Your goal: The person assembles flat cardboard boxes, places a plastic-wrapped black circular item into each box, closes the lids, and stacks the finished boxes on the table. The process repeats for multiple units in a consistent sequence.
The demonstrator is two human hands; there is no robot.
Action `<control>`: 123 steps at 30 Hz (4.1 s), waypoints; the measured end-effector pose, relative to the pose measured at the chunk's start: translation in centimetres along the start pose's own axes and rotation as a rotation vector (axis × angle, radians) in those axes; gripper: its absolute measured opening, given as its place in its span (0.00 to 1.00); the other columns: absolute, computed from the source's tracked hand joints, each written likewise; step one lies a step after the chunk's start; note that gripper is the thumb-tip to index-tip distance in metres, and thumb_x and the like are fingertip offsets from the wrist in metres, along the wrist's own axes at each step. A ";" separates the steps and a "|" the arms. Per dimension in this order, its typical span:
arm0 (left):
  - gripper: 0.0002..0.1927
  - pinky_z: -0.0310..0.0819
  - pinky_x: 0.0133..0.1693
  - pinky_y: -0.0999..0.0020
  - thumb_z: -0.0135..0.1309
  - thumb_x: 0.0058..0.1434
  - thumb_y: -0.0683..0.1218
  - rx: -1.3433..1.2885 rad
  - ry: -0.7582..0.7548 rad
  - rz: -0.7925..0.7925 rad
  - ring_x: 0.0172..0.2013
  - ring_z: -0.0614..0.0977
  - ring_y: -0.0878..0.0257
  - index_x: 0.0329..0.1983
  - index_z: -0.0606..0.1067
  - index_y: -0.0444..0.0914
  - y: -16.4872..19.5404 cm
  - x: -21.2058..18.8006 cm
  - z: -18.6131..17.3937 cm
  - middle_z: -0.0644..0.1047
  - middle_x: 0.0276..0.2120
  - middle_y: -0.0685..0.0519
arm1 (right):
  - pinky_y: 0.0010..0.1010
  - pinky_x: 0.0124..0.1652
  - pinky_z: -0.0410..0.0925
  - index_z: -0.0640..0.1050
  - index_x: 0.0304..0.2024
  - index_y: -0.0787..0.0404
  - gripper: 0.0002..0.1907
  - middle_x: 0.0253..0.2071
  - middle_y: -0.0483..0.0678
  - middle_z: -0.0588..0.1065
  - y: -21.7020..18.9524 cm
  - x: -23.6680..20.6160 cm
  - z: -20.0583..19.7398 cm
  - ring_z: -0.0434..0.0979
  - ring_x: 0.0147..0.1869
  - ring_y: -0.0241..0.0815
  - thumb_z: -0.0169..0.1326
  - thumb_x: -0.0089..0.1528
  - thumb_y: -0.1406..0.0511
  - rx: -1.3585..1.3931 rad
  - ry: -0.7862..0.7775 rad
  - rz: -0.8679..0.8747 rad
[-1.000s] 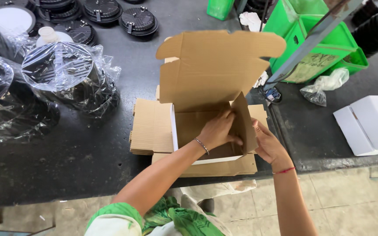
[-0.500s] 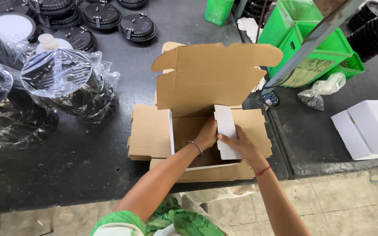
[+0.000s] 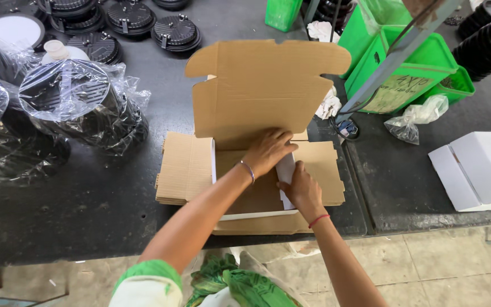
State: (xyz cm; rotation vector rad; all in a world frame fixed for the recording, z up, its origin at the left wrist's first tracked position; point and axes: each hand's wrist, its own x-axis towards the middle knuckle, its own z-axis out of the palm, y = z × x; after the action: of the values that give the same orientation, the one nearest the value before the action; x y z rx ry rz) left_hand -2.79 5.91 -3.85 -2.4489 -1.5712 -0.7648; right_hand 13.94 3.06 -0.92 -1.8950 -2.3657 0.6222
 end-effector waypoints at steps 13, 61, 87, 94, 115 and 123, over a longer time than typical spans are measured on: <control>0.05 0.67 0.52 0.61 0.47 0.62 0.43 0.080 0.045 0.369 0.42 0.77 0.61 0.34 0.74 0.46 -1.2 2.6 1.6 0.75 0.32 0.58 | 0.53 0.44 0.74 0.61 0.67 0.57 0.34 0.44 0.61 0.80 3.9 3.1 0.1 0.81 0.47 0.66 0.56 0.60 0.69 -0.215 0.010 -0.139; 0.10 0.76 0.45 0.47 0.53 0.66 0.47 0.394 0.414 -1.007 0.42 0.83 0.41 0.42 0.83 0.41 -23.4 -18.5 -26.6 0.82 0.41 0.40 | 0.34 0.27 0.69 0.68 0.60 0.61 0.31 0.28 0.50 0.71 5.0 2.8 -1.5 0.71 0.26 0.42 0.51 0.65 0.46 0.725 -0.297 -0.024; 0.23 0.72 0.55 0.57 0.61 0.52 0.39 -0.220 0.386 -0.621 0.50 0.79 0.49 0.53 0.77 0.37 -5.0 -9.0 -19.2 0.78 0.47 0.43 | 0.29 0.30 0.72 0.74 0.55 0.61 0.19 0.34 0.49 0.77 10.1 3.3 4.1 0.78 0.32 0.38 0.53 0.64 0.59 0.876 -0.275 -0.188; 0.19 0.73 0.51 0.58 0.60 0.53 0.37 -0.523 0.262 -0.576 0.50 0.78 0.47 0.49 0.80 0.39 -0.8 -3.8 -8.8 0.75 0.47 0.43 | 0.28 0.34 0.74 0.73 0.56 0.62 0.16 0.37 0.50 0.79 11.3 1.5 1.7 0.80 0.35 0.37 0.51 0.66 0.66 0.850 -0.189 -0.174; 0.19 0.78 0.38 0.58 0.71 0.54 0.50 -0.049 0.591 -0.678 0.34 0.85 0.52 0.48 0.81 0.44 -12.8 0.0 -16.4 0.84 0.35 0.48 | 0.41 0.36 0.72 0.78 0.38 0.65 0.20 0.32 0.54 0.79 -2.4 15.0 -11.8 0.82 0.35 0.51 0.70 0.56 0.57 0.400 0.571 -0.510; 0.24 0.79 0.40 0.62 0.68 0.52 0.49 -0.345 0.451 -0.789 0.38 0.87 0.59 0.52 0.76 0.44 -10.4 0.2 -16.3 0.83 0.42 0.53 | 0.42 0.37 0.72 0.75 0.53 0.63 0.24 0.30 0.52 0.81 -5.8 11.2 -11.7 0.83 0.34 0.49 0.62 0.55 0.63 0.377 0.459 -0.409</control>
State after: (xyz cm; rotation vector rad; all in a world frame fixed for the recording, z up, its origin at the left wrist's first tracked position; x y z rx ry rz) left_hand -17.46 4.63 8.63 -1.5568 -2.3255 -1.6713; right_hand 9.05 15.96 9.45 -1.1950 -2.0627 0.4845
